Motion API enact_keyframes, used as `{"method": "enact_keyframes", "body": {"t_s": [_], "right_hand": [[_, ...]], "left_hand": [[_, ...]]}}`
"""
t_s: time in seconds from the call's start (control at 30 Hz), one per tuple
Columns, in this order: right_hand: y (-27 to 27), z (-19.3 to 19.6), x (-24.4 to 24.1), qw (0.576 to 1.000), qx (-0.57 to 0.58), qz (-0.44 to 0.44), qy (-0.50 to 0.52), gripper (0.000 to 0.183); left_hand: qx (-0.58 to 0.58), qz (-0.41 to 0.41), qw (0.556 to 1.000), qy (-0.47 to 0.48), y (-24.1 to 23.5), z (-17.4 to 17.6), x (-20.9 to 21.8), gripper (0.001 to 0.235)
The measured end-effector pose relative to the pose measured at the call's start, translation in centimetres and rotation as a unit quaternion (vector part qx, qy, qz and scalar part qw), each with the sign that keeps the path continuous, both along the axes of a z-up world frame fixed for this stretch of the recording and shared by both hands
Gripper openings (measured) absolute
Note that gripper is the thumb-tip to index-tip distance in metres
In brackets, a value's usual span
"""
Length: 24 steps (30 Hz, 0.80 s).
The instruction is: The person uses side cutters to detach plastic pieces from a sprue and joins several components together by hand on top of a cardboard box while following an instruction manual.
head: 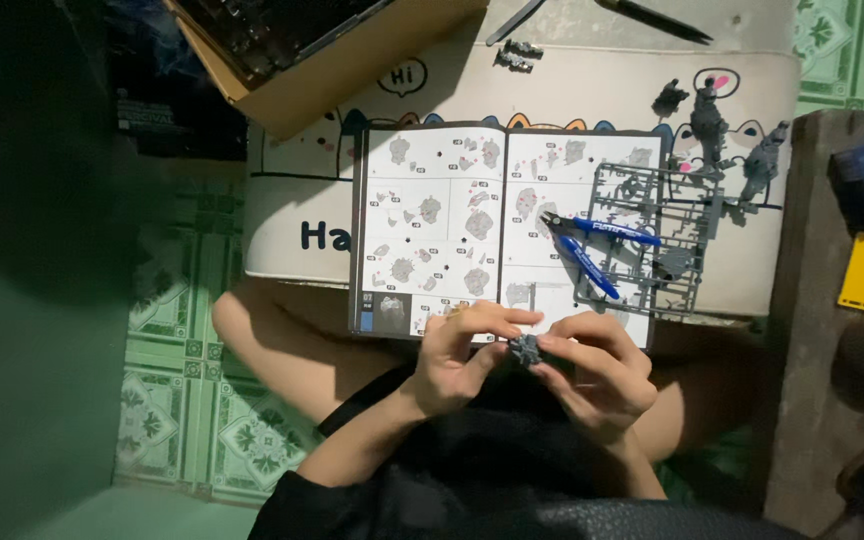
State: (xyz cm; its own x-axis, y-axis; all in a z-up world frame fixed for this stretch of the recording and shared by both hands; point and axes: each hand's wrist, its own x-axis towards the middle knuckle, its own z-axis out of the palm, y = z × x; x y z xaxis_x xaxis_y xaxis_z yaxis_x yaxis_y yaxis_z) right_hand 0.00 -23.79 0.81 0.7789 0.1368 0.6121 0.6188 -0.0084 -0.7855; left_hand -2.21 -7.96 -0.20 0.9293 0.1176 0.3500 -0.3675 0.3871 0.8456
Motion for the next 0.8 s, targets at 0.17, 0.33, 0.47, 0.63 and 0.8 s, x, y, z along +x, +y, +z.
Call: {"method": "enact_keyframes", "body": {"t_s": [0.17,0.33,0.47,0.63,0.8], "right_hand": [[-1.0,0.0,-1.1,0.992,-0.099,-0.001,0.077,0.023],[-0.6,0.0,-0.7,0.995,-0.060,0.036,0.071,0.025],[-0.4,-0.1,-0.8,0.992,-0.022,0.053,0.112,0.021],[0.3,-0.6,-0.8,0.995,-0.048,0.031,0.086,0.023],[0.8,-1.5,-0.6,0.996,-0.050,0.024,0.069,0.025]], "left_hand": [[0.160,-0.061,0.985,-0.034,1.7,0.2,-0.3,0.026],[0.135,-0.051,0.989,-0.036,1.8,0.3,-0.2,0.025],[0.122,-0.037,0.992,-0.002,1.7,0.1,-0.4,0.021],[0.119,-0.003,0.992,0.030,1.7,-1.0,-0.5,0.021],[0.096,0.019,0.994,0.045,1.9,-1.2,-0.4,0.018]]}}
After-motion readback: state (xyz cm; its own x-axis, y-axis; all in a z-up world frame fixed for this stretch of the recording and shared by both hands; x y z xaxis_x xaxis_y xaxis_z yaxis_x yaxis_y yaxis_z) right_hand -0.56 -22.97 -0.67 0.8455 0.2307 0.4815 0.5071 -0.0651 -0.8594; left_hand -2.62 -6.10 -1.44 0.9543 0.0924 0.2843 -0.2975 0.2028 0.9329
